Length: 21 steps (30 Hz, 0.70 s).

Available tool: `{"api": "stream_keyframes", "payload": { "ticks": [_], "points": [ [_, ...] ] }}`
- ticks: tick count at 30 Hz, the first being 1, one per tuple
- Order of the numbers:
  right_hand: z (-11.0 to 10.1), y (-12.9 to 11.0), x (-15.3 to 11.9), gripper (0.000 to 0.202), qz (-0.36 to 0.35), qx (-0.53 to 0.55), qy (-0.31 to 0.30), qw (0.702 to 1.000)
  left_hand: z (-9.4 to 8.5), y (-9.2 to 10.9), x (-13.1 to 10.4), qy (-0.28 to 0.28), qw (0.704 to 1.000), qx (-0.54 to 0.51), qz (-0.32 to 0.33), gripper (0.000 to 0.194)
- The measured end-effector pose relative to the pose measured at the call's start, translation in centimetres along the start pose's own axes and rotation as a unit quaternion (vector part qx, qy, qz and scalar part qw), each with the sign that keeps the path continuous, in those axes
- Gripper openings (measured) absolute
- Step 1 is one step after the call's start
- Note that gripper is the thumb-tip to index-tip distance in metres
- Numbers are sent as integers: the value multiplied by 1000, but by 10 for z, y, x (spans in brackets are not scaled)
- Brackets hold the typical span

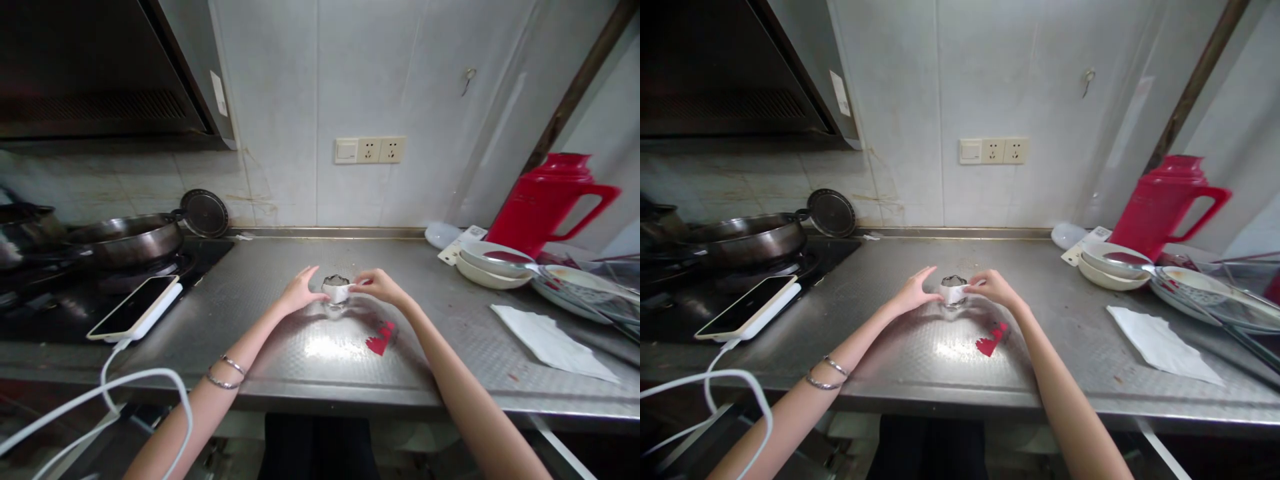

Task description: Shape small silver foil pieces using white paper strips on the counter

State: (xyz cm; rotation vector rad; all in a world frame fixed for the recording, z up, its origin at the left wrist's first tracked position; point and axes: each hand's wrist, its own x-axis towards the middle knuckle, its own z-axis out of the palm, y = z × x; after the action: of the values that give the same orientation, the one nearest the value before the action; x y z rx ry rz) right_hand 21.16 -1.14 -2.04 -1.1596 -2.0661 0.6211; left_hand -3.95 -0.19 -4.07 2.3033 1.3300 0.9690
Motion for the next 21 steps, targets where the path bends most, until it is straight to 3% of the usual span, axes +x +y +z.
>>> {"api": "stream_keyframes", "payload": {
  "ticks": [3,5,8,12,21],
  "points": [
    [1,-3,2,33,-11,50,73,996,-7,9,1,114,993,-39,12,56],
    [3,-6,3,33,-14,78,117,990,-9,16,0,150,985,-88,-1,43],
    [7,-9,3,33,-18,98,150,984,-4,24,-1,110,971,-207,-35,44],
    [14,-12,3,33,-27,105,139,984,7,33,-3,37,937,-343,-61,48],
    [29,-15,9,42,12,169,143,975,8,42,-4,52,903,-418,-89,35]
  ]
}}
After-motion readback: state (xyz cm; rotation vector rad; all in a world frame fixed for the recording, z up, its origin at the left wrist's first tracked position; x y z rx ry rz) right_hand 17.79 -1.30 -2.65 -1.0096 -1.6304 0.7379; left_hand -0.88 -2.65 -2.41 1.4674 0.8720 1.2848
